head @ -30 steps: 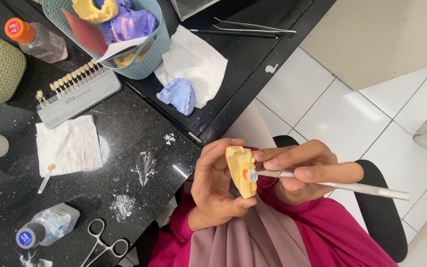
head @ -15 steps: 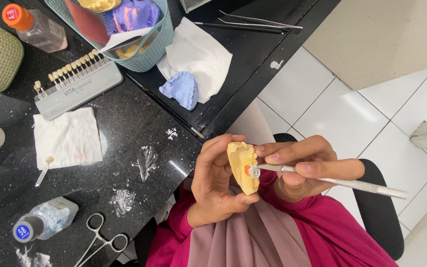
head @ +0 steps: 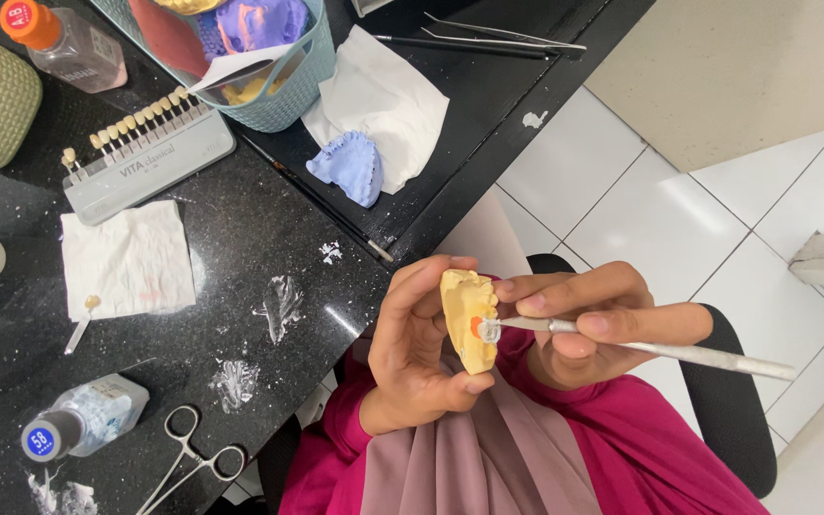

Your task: The person holds a yellow dental plaster model with a prosthetic tooth and presses it against a blue opposing model to check the bite fit. They then use a metal carving instrument to shape and smooth material on the prosthetic tooth, and finally apply material to the tooth with a fine brush.

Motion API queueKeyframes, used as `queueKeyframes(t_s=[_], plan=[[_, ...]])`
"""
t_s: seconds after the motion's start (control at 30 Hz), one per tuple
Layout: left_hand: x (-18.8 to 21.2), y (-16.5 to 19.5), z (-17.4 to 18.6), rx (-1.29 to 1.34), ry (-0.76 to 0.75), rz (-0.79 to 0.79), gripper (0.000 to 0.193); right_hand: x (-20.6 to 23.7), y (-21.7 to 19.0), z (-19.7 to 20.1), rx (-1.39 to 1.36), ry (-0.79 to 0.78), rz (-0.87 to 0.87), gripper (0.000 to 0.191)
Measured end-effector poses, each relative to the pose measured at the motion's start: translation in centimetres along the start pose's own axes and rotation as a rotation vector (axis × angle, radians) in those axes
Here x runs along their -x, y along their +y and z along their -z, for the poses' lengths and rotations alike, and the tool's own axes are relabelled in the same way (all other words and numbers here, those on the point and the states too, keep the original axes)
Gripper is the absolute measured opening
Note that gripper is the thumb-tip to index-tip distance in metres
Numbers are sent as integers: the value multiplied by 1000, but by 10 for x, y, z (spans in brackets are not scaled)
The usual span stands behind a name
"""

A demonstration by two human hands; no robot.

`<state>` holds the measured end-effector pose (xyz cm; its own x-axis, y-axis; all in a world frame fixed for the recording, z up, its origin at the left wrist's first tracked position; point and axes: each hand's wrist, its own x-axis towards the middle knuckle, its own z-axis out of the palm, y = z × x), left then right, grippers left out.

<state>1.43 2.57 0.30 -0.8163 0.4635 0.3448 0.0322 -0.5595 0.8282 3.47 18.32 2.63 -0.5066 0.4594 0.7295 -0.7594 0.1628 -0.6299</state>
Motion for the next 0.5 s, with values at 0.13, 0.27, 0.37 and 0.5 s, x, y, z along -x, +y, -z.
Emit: queueKeyframes(t_s=[0.13,0.27,0.37,0.5], plan=[[1,2,0,-19,-11,10,93,-2,-2,11,-115,-91,-29,25],[-1,3,-1,-88,-2,-39,89,-8,-7,22,-77,-180,-18,24],[-3,4,0,-163,14,-99,87,-12,-10,27,-58,-239,-45,26],[-5,6,0,-146,20,-64,89,-13,-9,23,-105,-195,-29,23]])
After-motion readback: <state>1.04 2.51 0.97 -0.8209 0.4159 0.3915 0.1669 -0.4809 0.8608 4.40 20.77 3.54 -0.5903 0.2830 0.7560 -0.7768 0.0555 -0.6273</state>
